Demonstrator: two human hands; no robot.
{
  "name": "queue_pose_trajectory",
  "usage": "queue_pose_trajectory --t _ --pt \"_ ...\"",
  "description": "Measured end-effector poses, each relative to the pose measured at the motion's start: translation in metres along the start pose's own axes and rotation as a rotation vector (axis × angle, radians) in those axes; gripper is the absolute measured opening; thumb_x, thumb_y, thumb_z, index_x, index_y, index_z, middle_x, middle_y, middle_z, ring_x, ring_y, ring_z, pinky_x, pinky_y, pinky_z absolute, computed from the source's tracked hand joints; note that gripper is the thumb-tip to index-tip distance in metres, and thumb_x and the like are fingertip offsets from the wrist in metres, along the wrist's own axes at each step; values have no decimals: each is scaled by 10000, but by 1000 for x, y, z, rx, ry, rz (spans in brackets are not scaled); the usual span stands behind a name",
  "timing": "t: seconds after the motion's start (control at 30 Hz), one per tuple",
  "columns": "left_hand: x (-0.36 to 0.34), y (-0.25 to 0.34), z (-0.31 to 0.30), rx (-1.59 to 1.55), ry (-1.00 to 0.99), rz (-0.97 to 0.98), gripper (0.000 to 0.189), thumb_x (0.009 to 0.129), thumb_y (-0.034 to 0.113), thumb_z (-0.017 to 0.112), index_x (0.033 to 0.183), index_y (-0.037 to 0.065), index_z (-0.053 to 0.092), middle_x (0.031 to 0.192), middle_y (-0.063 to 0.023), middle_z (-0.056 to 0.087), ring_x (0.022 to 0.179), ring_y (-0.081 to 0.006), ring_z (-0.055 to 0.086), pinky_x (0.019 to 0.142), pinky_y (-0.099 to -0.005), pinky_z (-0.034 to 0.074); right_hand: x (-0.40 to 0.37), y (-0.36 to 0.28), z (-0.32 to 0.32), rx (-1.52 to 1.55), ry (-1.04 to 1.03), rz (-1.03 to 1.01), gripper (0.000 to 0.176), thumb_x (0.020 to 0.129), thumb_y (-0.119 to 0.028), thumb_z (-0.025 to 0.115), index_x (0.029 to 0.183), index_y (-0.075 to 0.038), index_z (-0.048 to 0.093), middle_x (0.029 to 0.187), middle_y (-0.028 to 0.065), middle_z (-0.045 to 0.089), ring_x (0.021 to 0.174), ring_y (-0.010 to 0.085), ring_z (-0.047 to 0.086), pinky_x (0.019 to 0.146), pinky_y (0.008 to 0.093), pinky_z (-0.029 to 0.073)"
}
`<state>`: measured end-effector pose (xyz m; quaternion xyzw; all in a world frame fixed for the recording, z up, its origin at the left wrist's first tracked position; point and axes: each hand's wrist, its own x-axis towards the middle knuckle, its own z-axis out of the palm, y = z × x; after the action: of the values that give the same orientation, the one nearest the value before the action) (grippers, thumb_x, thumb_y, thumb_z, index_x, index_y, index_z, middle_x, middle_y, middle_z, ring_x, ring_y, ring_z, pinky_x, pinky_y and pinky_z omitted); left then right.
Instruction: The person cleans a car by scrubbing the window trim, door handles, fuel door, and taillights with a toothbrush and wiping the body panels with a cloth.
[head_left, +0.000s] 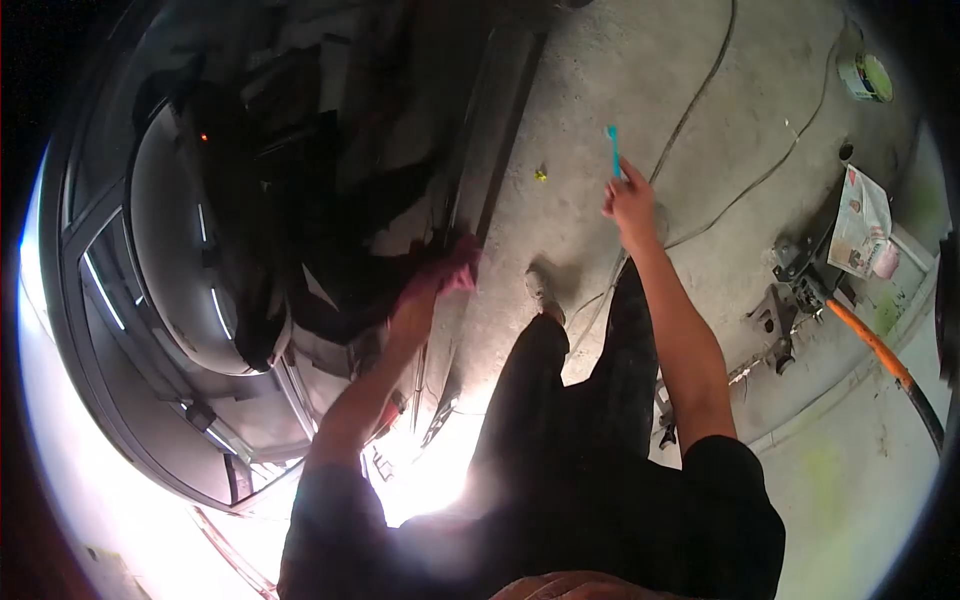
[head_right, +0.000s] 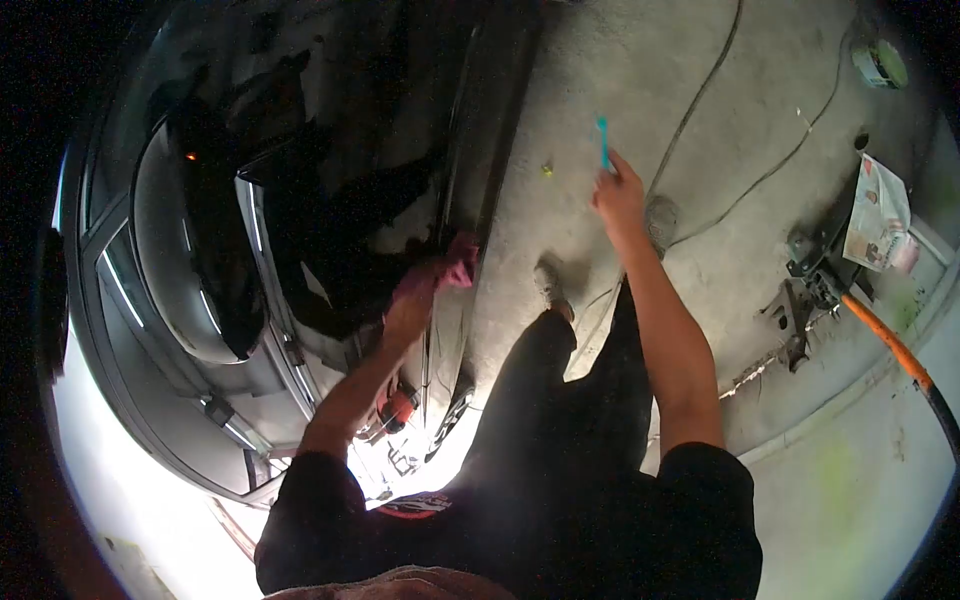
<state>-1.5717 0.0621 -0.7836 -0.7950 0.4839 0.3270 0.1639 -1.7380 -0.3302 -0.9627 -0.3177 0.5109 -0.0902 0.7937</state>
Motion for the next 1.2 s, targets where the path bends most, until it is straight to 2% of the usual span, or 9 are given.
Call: queue_pose_trajectory --t 0.07,0.1,0.27,0.33,0.57,0.63,0.73,0.93,1.2 --pt "91 12 -16 558 -151 -92 641 988 225 462 1585 20 348 1628 -138 382 1502 -235 354 1255 -365 246 -24 32 -47 13 73 84 498 996 -30 534 1494 -34 514 759 21 571 566 114 520 478 293 453" --pt "125 3 -15 858 190 11 653 972 270 494 1571 35 380 1599 -127 414 1492 -267 353 1268 -396 208 -32 46 -69 35 108 125 501 995 -32 531 1496 -37 514 761 24 579 559 115 526 474 292 457" --pt "335 31 -204 829 596 104 565 956 326 621 1418 10 544 1532 -156 498 1399 -301 490 1076 -479 472 -62 68 -134 -110 171 118 541 970 -35 533 1508 1 494 791 53 617 546 121 557 498 286 480" --pt "349 61 -254 981 460 -3 707 977 405 602 1549 27 431 1636 -111 386 1549 -275 260 1248 -377 258 -65 64 -148 -144 141 101 553 981 -35 497 1529 29 448 816 49 610 595 121 561 543 286 528" --pt "67 12 -48 1141 138 185 674 986 198 467 1633 108 301 1618 -102 412 1418 -271 452 1157 -395 372 -75 58 -141 -29 207 200 489 1026 -110 574 1509 -59 519 874 37 629 715 99 581 621 272 528" --pt "-49 -10 -34 851 -474 274 639 991 270 468 1609 150 360 1674 -67 329 1505 -265 335 1214 -468 307 -82 60 -136 -2 189 223 488 1033 -119 580 1515 -68 515 871 33 626 715 96 578 633 272 530" --pt "-59 -6 -88 741 -415 134 592 978 254 500 1559 157 445 1637 -74 384 1456 -267 403 1116 -477 405 -86 58 -134 -5 139 201 460 1058 -90 537 1517 -64 513 859 16 593 682 89 545 597 260 495" --pt "127 54 -282 861 539 -99 504 978 336 630 1462 208 571 1416 -39 550 1341 -262 513 920 -450 505 -65 29 -105 -53 92 132 461 1049 -87 543 1511 -79 529 865 2 587 704 71 532 615 245 490" --pt "3 -4 -226 740 595 -182 520 956 390 649 1435 193 606 1394 -126 514 1276 -419 497 1073 -534 424 -69 -2 -30 -82 -95 18 440 1036 -65 551 1474 -95 583 919 -1 596 751 56 535 650 250 493"
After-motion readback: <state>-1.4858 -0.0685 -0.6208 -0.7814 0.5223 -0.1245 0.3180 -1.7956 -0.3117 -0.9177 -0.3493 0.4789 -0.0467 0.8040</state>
